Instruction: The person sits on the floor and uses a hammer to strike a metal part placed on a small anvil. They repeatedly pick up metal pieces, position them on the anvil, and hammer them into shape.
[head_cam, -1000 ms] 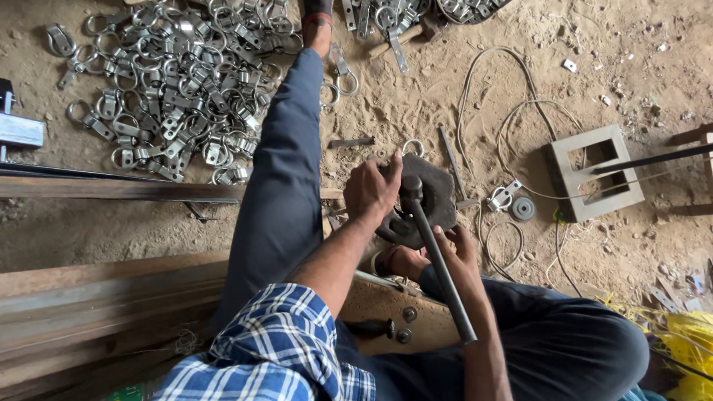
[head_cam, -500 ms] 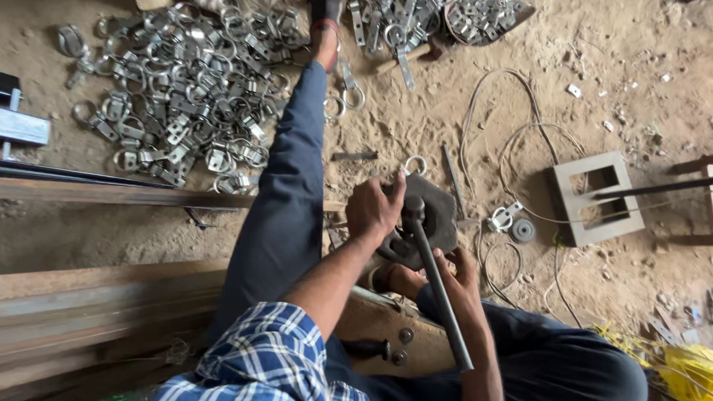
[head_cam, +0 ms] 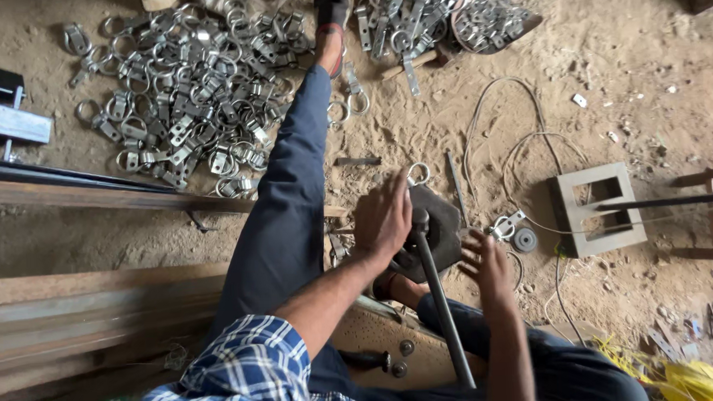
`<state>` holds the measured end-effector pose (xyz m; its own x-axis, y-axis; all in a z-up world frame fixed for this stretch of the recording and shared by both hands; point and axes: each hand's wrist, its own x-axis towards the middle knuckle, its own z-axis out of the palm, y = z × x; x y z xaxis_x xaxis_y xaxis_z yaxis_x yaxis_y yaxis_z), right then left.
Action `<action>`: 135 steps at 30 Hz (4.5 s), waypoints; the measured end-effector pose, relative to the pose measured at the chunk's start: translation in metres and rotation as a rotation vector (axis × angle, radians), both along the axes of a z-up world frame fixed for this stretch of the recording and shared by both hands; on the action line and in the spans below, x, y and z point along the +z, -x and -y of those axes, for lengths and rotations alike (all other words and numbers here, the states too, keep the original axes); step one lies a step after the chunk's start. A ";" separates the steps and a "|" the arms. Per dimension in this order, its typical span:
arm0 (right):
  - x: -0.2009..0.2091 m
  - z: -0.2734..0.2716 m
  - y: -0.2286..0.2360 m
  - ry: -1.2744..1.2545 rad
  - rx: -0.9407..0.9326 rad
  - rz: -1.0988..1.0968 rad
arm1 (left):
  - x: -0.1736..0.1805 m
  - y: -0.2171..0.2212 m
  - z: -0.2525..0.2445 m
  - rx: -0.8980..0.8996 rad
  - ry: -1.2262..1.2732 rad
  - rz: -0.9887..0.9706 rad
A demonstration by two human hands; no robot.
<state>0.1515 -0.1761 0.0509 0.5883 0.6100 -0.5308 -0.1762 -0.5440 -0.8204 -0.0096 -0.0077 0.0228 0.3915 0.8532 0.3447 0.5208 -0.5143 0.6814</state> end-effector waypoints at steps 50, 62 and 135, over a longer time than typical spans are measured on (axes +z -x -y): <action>0.173 0.010 0.012 -0.016 0.237 0.310 | 0.059 0.011 -0.015 -0.584 -0.491 -0.032; 0.085 0.066 0.133 0.064 0.238 0.161 | 0.032 0.073 -0.019 -0.335 0.260 -0.301; 0.135 0.028 0.158 -0.349 0.090 1.174 | 0.014 0.144 -0.026 -0.384 0.067 -0.300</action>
<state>-0.0065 -0.2043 0.1864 0.5480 0.6765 0.4920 0.7941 -0.2358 -0.5602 -0.1535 0.0184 0.0371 0.7560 0.6438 0.1179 0.4802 -0.6679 0.5686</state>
